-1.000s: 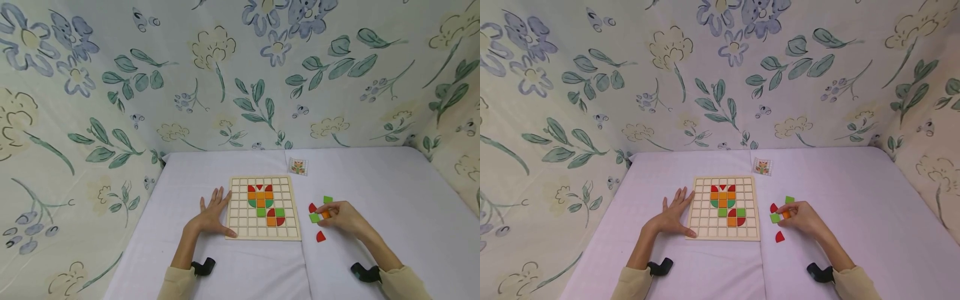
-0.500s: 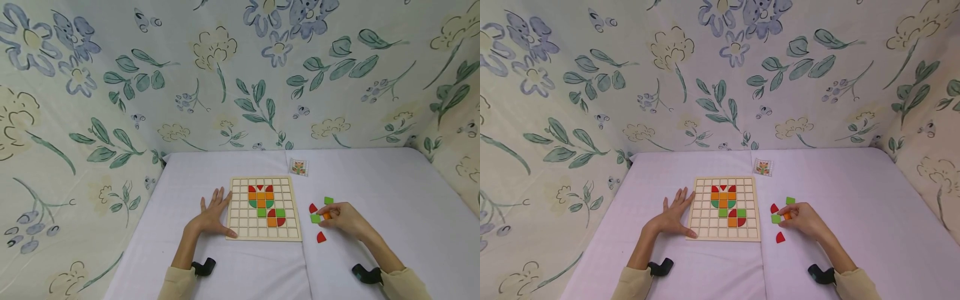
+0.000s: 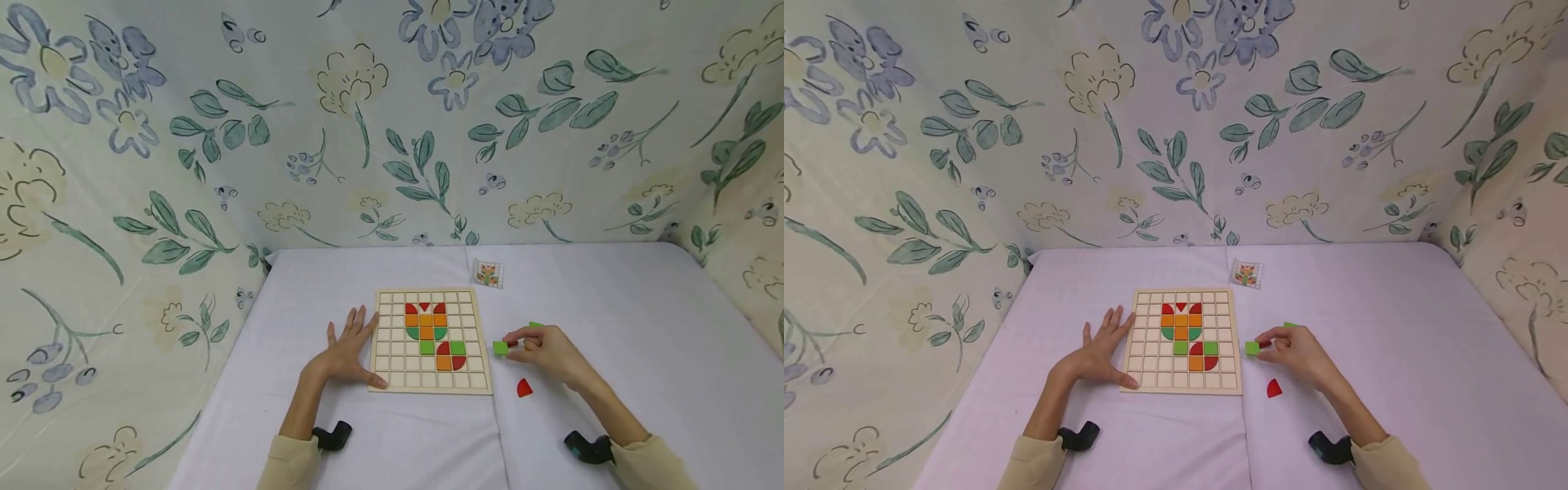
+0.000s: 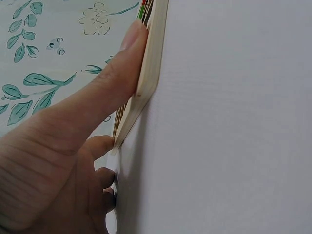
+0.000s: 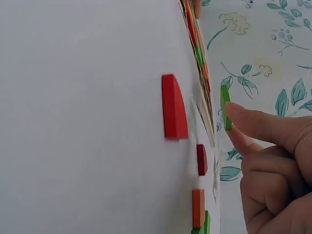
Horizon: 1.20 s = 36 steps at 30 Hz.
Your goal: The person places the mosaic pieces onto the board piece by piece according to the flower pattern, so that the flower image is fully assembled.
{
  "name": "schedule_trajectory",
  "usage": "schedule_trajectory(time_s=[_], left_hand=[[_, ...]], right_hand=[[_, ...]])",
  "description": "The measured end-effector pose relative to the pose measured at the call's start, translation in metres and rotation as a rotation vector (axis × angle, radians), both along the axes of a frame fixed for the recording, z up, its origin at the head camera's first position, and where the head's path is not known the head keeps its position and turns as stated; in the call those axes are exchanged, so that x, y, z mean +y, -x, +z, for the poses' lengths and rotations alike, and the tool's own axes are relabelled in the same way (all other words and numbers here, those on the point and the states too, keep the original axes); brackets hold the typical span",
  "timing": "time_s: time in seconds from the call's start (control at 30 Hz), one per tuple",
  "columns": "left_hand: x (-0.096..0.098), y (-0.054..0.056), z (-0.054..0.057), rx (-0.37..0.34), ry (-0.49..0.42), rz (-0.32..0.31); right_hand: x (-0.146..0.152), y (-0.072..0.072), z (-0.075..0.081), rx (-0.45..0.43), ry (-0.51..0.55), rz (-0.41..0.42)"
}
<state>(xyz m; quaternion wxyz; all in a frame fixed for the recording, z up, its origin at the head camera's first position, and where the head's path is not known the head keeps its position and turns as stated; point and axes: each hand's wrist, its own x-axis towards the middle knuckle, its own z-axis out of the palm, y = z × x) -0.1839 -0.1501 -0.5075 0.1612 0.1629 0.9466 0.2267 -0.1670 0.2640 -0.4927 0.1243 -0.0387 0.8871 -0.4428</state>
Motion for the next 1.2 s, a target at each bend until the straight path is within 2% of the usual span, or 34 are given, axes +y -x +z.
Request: schedule_trajectory(time_s=[0.3, 0.53, 0.8, 0.93, 1.07, 1.2], left_hand=[[-0.001, 0.001, -0.002, 0.005, 0.003, 0.003], [-0.001, 0.001, 0.0, -0.002, -0.003, 0.002], [-0.001, 0.001, 0.0, -0.004, -0.01, -0.001], [-0.001, 0.0, 0.001, -0.007, -0.001, -0.006], [-0.001, 0.0, 0.001, -0.011, 0.005, -0.006], [-0.001, 0.001, 0.0, -0.014, 0.003, -0.003]], right_hand=[[-0.041, 0.002, 0.003, -0.011, 0.079, 0.052], [-0.076, 0.001, 0.0, -0.002, 0.101, 0.137], [-0.107, -0.001, -0.008, 0.014, 0.082, 0.144], [-0.117, -0.001, -0.009, 0.0, 0.088, 0.115], [-0.12, -0.002, -0.009, -0.004, 0.087, 0.097], [-0.118, -0.002, -0.009, 0.001, 0.103, 0.12]])
